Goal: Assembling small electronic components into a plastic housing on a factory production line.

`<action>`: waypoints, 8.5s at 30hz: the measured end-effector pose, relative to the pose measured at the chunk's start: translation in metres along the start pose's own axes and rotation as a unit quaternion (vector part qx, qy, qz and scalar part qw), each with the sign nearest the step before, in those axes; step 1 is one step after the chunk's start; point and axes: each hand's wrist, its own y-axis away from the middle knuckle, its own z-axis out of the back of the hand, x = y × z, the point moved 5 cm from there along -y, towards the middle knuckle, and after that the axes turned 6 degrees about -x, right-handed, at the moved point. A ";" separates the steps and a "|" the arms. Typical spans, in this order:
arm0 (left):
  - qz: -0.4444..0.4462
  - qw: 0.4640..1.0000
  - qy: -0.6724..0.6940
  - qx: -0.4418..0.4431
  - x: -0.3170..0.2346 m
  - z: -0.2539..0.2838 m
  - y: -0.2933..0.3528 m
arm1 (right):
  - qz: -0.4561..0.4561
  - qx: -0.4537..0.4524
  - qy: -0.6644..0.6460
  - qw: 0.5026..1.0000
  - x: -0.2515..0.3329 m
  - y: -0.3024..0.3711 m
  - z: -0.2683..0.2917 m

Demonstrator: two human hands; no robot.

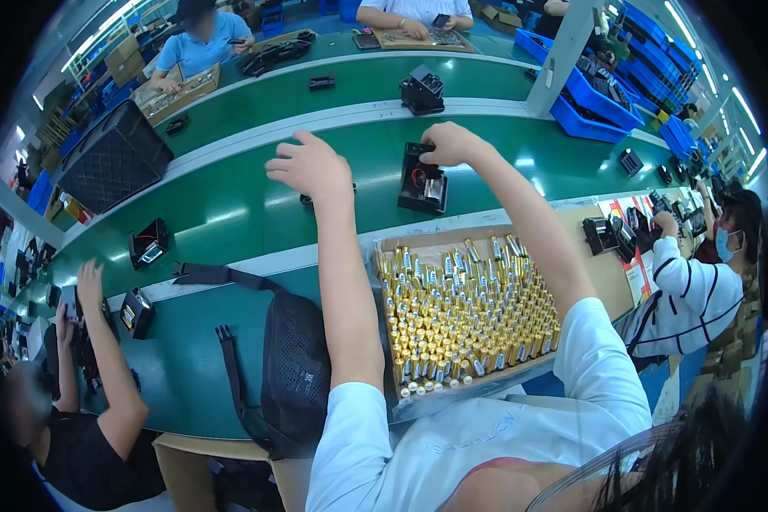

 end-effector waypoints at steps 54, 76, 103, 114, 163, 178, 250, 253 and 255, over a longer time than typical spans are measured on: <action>-0.126 0.823 0.502 0.234 -0.055 -0.067 0.014 | 0.341 0.024 -0.246 0.907 0.227 0.267 0.096; 0.015 0.600 0.674 0.431 -0.070 -0.086 0.035 | -0.143 0.063 -0.172 0.973 0.033 0.004 0.043; 0.221 0.520 0.728 0.388 -0.066 -0.109 0.045 | 0.268 -0.189 -0.079 0.941 0.077 0.032 0.062; 0.261 0.484 0.743 0.381 -0.062 -0.110 0.044 | 0.360 -0.150 0.011 0.921 0.064 0.041 0.052; -0.146 0.984 0.077 -0.062 -0.040 -0.025 0.016 | 0.190 0.113 -0.305 0.927 0.172 0.257 0.096; -0.397 0.912 0.041 -0.093 -0.079 -0.023 0.043 | 0.200 -0.109 -0.140 0.964 0.210 0.313 0.088; 0.073 0.533 0.685 0.492 -0.130 -0.073 0.082 | 0.036 -0.136 -0.049 0.989 0.002 0.023 0.064; 0.092 0.543 0.693 0.465 -0.127 -0.072 0.079 | 0.019 -0.107 -0.072 0.991 0.005 0.017 0.061; 0.105 0.548 0.697 0.450 -0.125 -0.072 0.075 | 0.014 -0.096 -0.079 0.992 0.006 0.016 0.060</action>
